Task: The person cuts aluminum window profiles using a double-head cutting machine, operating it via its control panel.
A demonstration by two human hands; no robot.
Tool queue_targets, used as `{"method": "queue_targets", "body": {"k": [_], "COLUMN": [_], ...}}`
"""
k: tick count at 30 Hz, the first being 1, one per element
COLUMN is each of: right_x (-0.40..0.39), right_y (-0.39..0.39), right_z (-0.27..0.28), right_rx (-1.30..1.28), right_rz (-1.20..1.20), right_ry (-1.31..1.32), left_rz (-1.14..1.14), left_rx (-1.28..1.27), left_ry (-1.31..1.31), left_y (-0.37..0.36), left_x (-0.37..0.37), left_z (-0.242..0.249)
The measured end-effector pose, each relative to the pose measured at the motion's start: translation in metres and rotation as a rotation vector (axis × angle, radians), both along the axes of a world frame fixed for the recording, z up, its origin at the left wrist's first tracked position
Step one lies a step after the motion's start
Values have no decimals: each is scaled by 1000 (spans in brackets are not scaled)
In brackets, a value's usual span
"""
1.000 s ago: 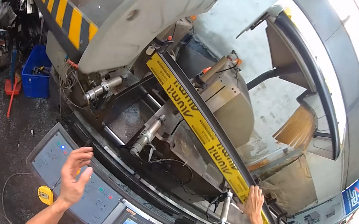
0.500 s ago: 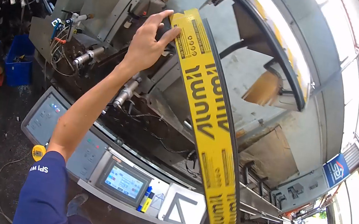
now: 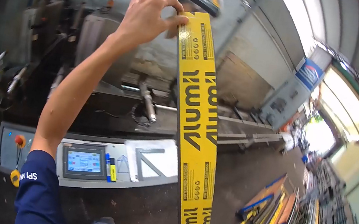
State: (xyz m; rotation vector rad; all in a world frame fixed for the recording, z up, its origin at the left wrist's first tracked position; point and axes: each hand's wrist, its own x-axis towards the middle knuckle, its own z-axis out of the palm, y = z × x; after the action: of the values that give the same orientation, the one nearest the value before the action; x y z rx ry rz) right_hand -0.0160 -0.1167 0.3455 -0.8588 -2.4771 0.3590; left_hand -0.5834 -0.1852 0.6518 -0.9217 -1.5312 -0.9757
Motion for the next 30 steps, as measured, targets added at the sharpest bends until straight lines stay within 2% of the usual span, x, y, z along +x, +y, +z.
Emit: {"method": "queue_targets", "body": {"k": [3,4,5,7,10,15,17,20,21,23,25,27,30], "right_x": [24,16,22,32,32,25,28,4,-3,-16,-26,-27,-22], "right_y": [-7,-15,-16,-16,-16,-15,-12,-17,-20,-23,-25,-25,-21], "right_z": [-41,-32,-40,-62,-70,-82,-108,-115,-113,-102,-89,-87,-87], "right_rx": [-13,-88,-105,-169,-244,-221,-258,-199,-149,-255,-424,-510,-532], "right_rz": [-146,-213,-270,-323,-481,-738,-815,-961,-1005,-1083,-1132,-1157,-1195], "right_ry": [30,-71,-58,35,69,49,59,62,29,20,59,93,91], "left_rz": [-151,-317,-482,-582,-553,-794,-990,-1192,-1281,-1394,-1604,-1629,-1553], "left_rx": [-71,-158,-251,-344,-426,-504,-655,-785,-862,-931,-1022,-1090,-1213], "left_ry": [32,-10,-52,-13,15,107,121,90,59,9,-144,-187,-52], "left_y": [82,109,139,194,276,406,461,526,543,575,602,619,620], "left_x": [24,22,28,56,104,161,177,195,204,221,239,260,294], "left_z": [23,24,29,34,26,12,5,-9,-15,-33,-53,-66,-83]}}
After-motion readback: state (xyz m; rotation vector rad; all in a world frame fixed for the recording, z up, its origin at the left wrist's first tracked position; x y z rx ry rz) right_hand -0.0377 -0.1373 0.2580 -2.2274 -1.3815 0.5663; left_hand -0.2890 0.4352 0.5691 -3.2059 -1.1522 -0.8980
